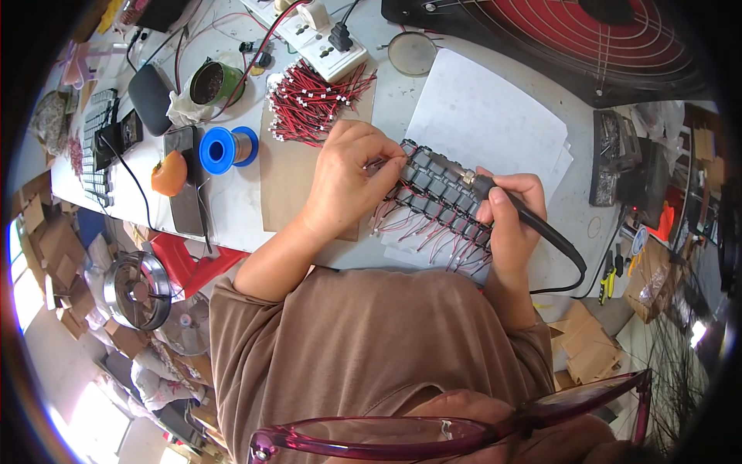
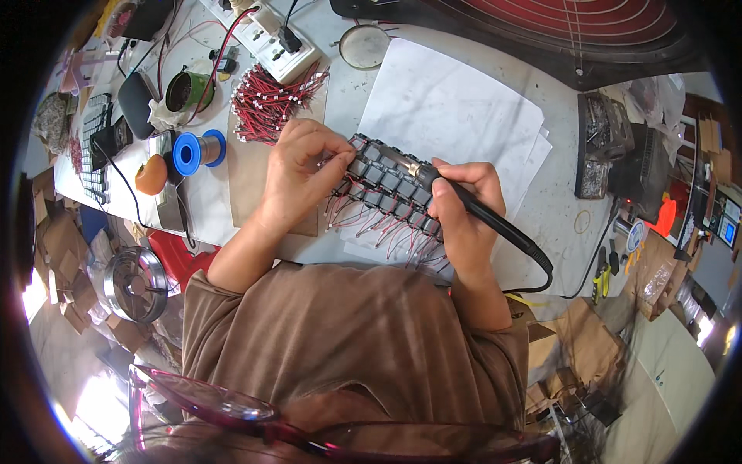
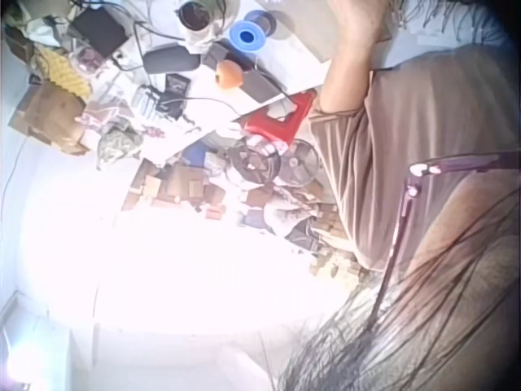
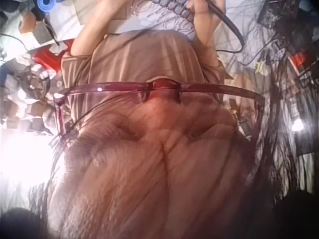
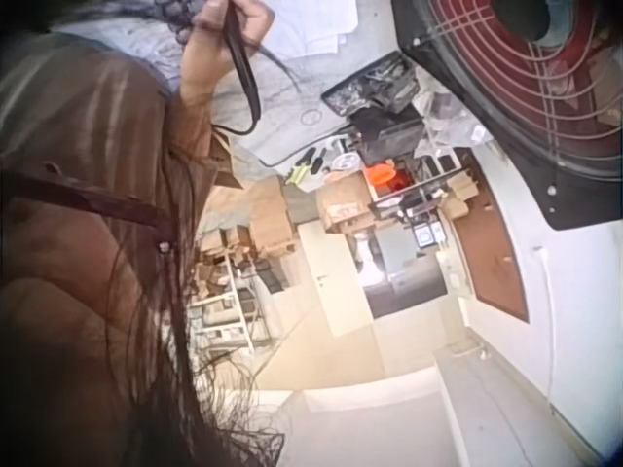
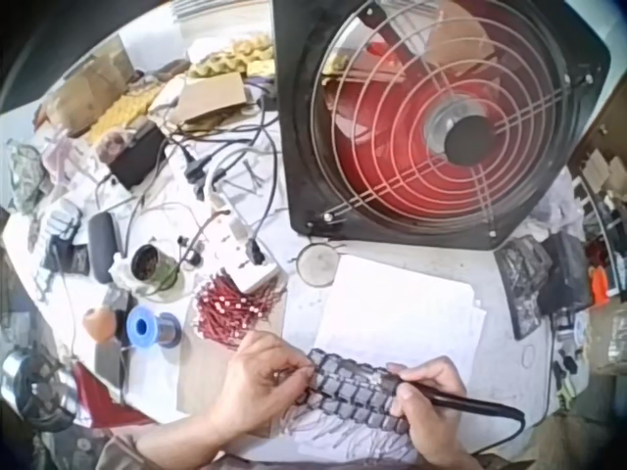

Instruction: The person solders wires onto small electronic components arranged on a table using a soldering iron.

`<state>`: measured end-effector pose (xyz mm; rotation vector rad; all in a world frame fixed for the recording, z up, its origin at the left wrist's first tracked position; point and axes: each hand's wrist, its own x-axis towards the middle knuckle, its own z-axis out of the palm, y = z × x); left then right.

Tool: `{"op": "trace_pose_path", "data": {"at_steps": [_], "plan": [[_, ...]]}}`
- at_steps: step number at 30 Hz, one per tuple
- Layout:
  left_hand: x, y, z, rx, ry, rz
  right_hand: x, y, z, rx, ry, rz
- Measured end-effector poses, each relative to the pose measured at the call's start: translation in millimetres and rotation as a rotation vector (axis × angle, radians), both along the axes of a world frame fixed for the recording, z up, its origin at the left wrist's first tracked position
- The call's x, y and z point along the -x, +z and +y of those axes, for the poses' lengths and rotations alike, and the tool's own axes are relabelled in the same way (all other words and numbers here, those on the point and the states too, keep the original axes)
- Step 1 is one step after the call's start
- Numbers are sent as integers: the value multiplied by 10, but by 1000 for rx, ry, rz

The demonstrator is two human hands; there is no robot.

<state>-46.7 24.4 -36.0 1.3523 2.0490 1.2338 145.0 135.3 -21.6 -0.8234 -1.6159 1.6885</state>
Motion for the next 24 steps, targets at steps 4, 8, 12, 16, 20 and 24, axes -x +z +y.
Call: {"op": "trace_pose_path", "data": {"at_steps": [4,8,12,16,20,24], "plan": [[-2,12,10,-18,10,3,13,6,-8,0,-9,8],[-4,22,11,-6,11,-8,22,12,-14,9,-17,19],[4,8,8,-25,9,-17,13,3,-8,-23,-13,-10],[0,10,25,-22,5,-1,12,-10,-5,-19,-15,17],[-2,12,21,-7,5,-5,14,-11,-5,-22,-10,24],[-4,25,22,2,6,-3,9,-12,-6,-20,-5,36]]}}
